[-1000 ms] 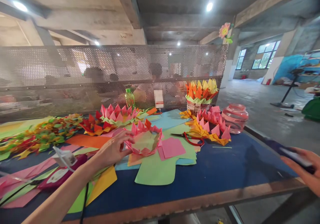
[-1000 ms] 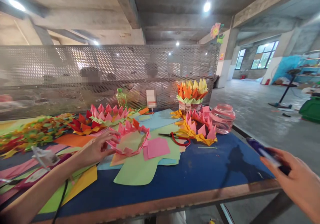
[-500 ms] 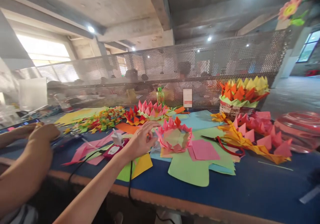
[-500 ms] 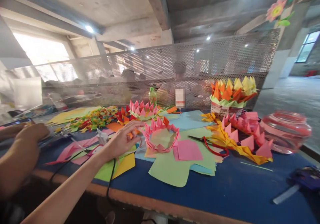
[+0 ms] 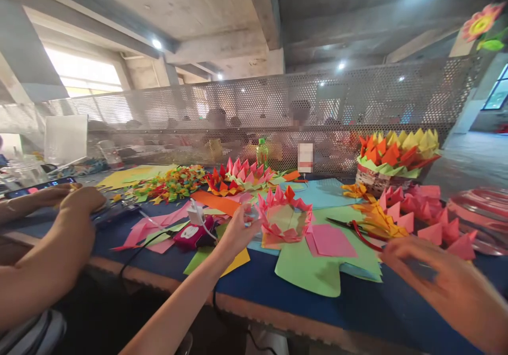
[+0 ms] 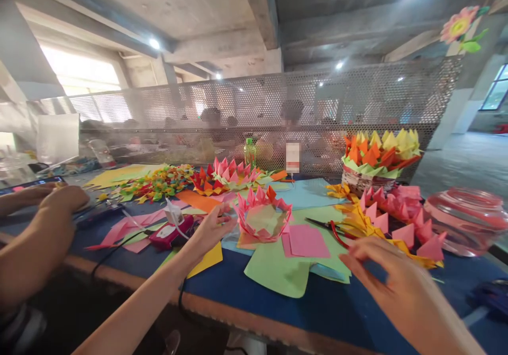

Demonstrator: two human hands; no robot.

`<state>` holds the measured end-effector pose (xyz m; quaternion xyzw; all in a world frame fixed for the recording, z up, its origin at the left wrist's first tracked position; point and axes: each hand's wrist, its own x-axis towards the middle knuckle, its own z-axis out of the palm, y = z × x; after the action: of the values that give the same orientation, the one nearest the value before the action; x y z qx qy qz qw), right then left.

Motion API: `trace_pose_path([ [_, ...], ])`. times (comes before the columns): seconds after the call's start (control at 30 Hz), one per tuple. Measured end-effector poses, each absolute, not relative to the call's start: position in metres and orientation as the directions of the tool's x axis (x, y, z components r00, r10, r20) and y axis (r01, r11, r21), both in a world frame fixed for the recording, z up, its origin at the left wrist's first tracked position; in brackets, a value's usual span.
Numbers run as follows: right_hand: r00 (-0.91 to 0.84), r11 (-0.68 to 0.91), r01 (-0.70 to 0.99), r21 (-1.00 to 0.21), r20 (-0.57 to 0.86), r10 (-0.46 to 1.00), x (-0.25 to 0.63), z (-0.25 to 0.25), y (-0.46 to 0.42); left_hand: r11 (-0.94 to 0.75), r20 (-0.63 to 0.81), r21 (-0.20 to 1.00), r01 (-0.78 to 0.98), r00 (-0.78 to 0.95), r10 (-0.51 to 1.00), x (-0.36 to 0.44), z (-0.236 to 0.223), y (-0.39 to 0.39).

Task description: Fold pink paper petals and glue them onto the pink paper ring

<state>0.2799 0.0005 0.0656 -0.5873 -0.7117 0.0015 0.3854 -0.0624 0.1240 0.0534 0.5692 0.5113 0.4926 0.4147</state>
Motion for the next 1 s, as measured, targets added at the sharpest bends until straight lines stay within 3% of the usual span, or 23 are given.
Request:
trace_pose_path([
  [0.07, -0.11, 0.334, 0.769, -0.545, 0.401, 0.909, 0.266, 0.071, 0.032, -0.062, 0.064, 0.995, 0.078, -0.019, 0.998, -0.059, 0.052, 0.123],
  [0.17, -0.093, 0.197, 0.698, -0.689, 0.186, 0.978, 0.243, 0.074, 0.082, 0.029, -0.028, 0.997, -0.066, 0.01, 1.0, -0.058, 0.054, 0.121],
  [0.4, 0.02, -0.003, 0.746, -0.666, 0.017, 1.0, 0.213, 0.063, 0.162, 0.168, -0.15, 0.958, -0.234, 0.093, 0.984, -0.057, 0.057, 0.118],
  [0.6, 0.042, -0.073, 0.758, -0.648, -0.063, 0.997, 0.202, 0.056, 0.179, 0.177, -0.138, 0.952, -0.251, 0.165, 0.977, -0.051, 0.054, 0.124],
  [1.0, -0.02, -0.039, 0.71, -0.703, -0.076, 0.997, 0.203, 0.059, 0.171, 0.081, -0.053, 0.979, -0.189, 0.152, 0.987, -0.037, 0.075, 0.16],
])
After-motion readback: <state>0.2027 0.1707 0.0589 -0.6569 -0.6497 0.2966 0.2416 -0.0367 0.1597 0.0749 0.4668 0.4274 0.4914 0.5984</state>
